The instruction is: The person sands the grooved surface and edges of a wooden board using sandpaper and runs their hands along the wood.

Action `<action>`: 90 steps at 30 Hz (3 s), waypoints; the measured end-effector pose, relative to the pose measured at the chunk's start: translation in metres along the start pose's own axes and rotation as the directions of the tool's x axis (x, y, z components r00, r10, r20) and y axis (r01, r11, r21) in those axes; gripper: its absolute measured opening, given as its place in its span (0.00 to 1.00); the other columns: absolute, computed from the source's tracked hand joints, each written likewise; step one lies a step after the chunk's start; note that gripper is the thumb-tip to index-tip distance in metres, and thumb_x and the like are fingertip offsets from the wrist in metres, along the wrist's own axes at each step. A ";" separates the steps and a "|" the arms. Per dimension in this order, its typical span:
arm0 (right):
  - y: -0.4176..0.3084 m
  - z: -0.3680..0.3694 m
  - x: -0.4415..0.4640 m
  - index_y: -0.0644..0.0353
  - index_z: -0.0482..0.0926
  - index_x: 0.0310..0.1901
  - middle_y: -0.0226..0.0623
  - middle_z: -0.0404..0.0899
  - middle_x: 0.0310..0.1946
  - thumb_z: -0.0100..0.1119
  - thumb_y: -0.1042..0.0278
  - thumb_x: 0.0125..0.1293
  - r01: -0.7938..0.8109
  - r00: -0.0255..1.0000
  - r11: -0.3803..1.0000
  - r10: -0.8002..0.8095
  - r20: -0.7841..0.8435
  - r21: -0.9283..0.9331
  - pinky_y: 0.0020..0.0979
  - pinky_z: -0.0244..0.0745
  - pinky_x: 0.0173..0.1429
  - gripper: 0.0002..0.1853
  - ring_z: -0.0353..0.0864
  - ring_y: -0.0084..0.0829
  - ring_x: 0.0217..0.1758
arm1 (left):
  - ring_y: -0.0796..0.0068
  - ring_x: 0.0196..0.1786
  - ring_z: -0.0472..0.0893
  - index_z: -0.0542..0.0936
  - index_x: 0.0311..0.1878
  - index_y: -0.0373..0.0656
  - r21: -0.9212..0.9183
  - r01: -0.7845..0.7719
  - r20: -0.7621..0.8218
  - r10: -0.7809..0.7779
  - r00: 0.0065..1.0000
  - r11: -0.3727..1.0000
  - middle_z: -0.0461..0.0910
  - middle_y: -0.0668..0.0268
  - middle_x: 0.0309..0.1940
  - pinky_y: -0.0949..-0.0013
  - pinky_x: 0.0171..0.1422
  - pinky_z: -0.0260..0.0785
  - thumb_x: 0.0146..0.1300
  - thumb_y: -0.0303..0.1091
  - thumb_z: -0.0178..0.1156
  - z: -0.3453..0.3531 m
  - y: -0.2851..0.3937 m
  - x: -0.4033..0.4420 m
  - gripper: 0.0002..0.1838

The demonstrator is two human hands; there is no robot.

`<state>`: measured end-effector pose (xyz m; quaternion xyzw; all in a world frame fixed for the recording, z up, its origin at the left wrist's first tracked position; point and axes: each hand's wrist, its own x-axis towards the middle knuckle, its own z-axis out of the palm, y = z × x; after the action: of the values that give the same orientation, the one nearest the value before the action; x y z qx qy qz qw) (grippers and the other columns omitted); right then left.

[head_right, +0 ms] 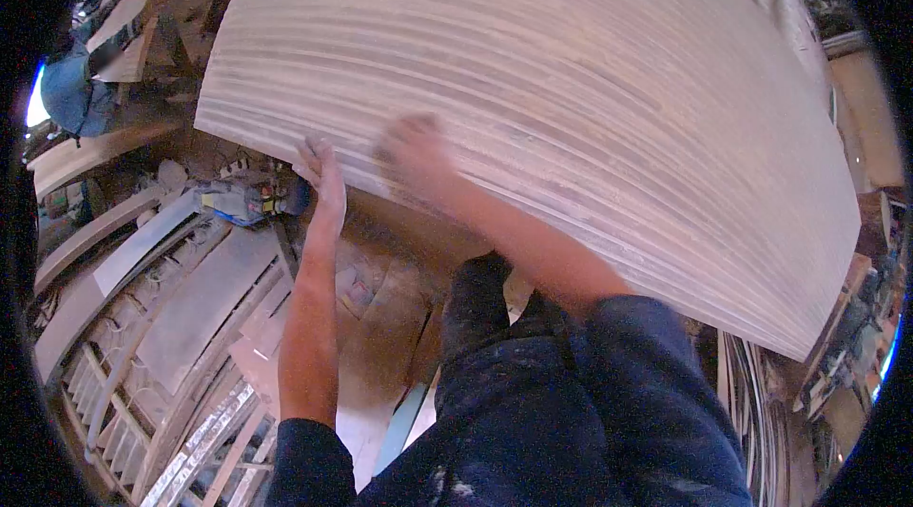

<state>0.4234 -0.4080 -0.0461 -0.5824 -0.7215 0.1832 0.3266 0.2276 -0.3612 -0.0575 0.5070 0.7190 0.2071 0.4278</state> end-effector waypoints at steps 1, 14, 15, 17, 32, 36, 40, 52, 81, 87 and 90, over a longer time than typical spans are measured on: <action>-0.019 0.021 0.040 0.54 0.83 0.48 0.42 0.78 0.51 0.62 0.64 0.61 -0.033 0.993 0.999 0.034 0.111 -0.015 0.54 0.56 0.73 0.14 0.73 0.47 0.63 | 0.46 0.81 0.13 0.35 0.83 0.50 0.005 -0.014 -0.005 0.014 1.000 1.000 0.22 0.61 0.84 0.39 0.80 0.13 0.70 0.77 0.34 0.002 -0.015 0.005 0.52; 0.085 -0.172 -0.212 0.47 0.82 0.52 0.32 0.78 0.45 0.65 0.55 0.64 -0.025 0.998 1.000 0.026 0.055 -0.012 0.47 0.60 0.62 0.16 0.75 0.38 0.55 | 0.40 0.84 0.33 0.51 0.83 0.52 0.585 -0.424 0.060 0.485 0.873 0.691 0.41 0.55 0.84 0.31 0.79 0.21 0.77 0.49 0.50 0.096 0.016 -0.179 0.36; 0.103 -0.201 -0.254 0.46 0.83 0.50 0.28 0.79 0.42 0.68 0.57 0.63 -0.014 1.000 0.995 0.014 0.004 -0.095 0.44 0.61 0.58 0.15 0.77 0.35 0.51 | 0.39 0.84 0.36 0.53 0.82 0.52 0.588 -0.496 0.092 0.556 0.826 0.640 0.43 0.54 0.84 0.30 0.79 0.22 0.75 0.48 0.53 0.118 0.028 -0.200 0.37; 0.123 -0.268 -0.323 0.47 0.85 0.46 0.31 0.80 0.43 0.67 0.55 0.62 -0.128 0.989 0.988 0.134 0.065 -0.081 0.47 0.61 0.60 0.12 0.76 0.38 0.52 | 0.38 0.83 0.38 0.54 0.82 0.52 0.627 -0.564 0.220 0.573 0.789 0.537 0.44 0.54 0.83 0.30 0.80 0.23 0.72 0.48 0.56 0.162 0.049 -0.243 0.39; 0.146 -0.387 -0.460 0.53 0.86 0.51 0.33 0.79 0.36 0.71 0.66 0.53 0.002 0.999 0.967 0.010 0.045 -0.255 0.41 0.72 0.46 0.20 0.77 0.38 0.40 | 0.42 0.81 0.49 0.60 0.79 0.50 0.655 -0.652 0.386 0.573 0.723 0.381 0.53 0.62 0.80 0.31 0.81 0.34 0.68 0.51 0.58 0.286 0.084 -0.396 0.39; 0.146 -0.367 -0.441 0.53 0.84 0.54 0.33 0.79 0.38 0.69 0.66 0.55 0.023 0.998 0.972 -0.010 0.055 -0.235 0.42 0.73 0.48 0.22 0.78 0.39 0.42 | 0.42 0.80 0.53 0.61 0.79 0.49 0.700 -0.615 0.308 0.623 0.719 0.364 0.56 0.62 0.79 0.33 0.82 0.36 0.68 0.50 0.58 0.267 0.075 -0.372 0.39; 0.116 -0.329 -0.381 0.55 0.82 0.55 0.35 0.79 0.40 0.68 0.65 0.57 0.023 0.997 0.979 -0.008 0.074 -0.201 0.42 0.72 0.49 0.22 0.77 0.40 0.45 | 0.43 0.80 0.53 0.61 0.79 0.48 0.727 -0.569 0.271 0.599 0.753 0.385 0.56 0.63 0.79 0.33 0.82 0.35 0.68 0.50 0.57 0.231 0.070 -0.332 0.38; -0.004 -0.073 -0.038 0.52 0.83 0.53 0.37 0.79 0.44 0.67 0.58 0.59 0.116 0.983 0.988 -0.099 0.156 -0.106 0.44 0.71 0.56 0.20 0.77 0.43 0.49 | 0.42 0.80 0.53 0.63 0.77 0.44 0.740 -0.367 -0.016 0.560 0.829 0.564 0.57 0.63 0.79 0.31 0.81 0.32 0.68 0.47 0.58 0.065 0.037 -0.109 0.36; -0.134 0.269 0.368 0.53 0.88 0.47 0.50 0.84 0.46 0.61 0.64 0.61 0.164 0.984 0.982 -0.156 0.088 -0.091 0.50 0.72 0.61 0.14 0.80 0.52 0.54 | 0.40 0.84 0.37 0.45 0.83 0.46 0.167 0.078 -0.270 -0.030 0.963 0.983 0.35 0.53 0.84 0.34 0.81 0.32 0.77 0.55 0.46 -0.130 -0.117 0.022 0.41; -0.134 0.242 0.365 0.55 0.89 0.46 0.49 0.86 0.44 0.67 0.57 0.62 0.130 0.969 0.990 -0.139 0.204 0.057 0.45 0.77 0.56 0.15 0.84 0.51 0.49 | 0.35 0.77 0.55 0.73 0.69 0.41 0.588 0.311 0.137 -0.471 0.872 0.747 0.60 0.43 0.76 0.33 0.79 0.41 0.74 0.52 0.49 -0.095 -0.271 -0.214 0.30; -0.100 0.186 0.295 0.55 0.89 0.47 0.48 0.86 0.44 0.65 0.56 0.65 0.084 0.959 0.994 -0.099 0.267 0.067 0.44 0.77 0.56 0.15 0.85 0.49 0.48 | 0.33 0.75 0.59 0.78 0.64 0.41 0.140 0.702 -0.162 -0.683 0.712 0.698 0.65 0.41 0.73 0.31 0.78 0.44 0.72 0.56 0.49 -0.016 -0.379 -0.346 0.30</action>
<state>0.1916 -0.1283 -0.0392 -0.5090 -0.7800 0.2652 0.2493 0.0471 -0.8243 -0.1855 0.2269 0.8933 -0.0149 0.3877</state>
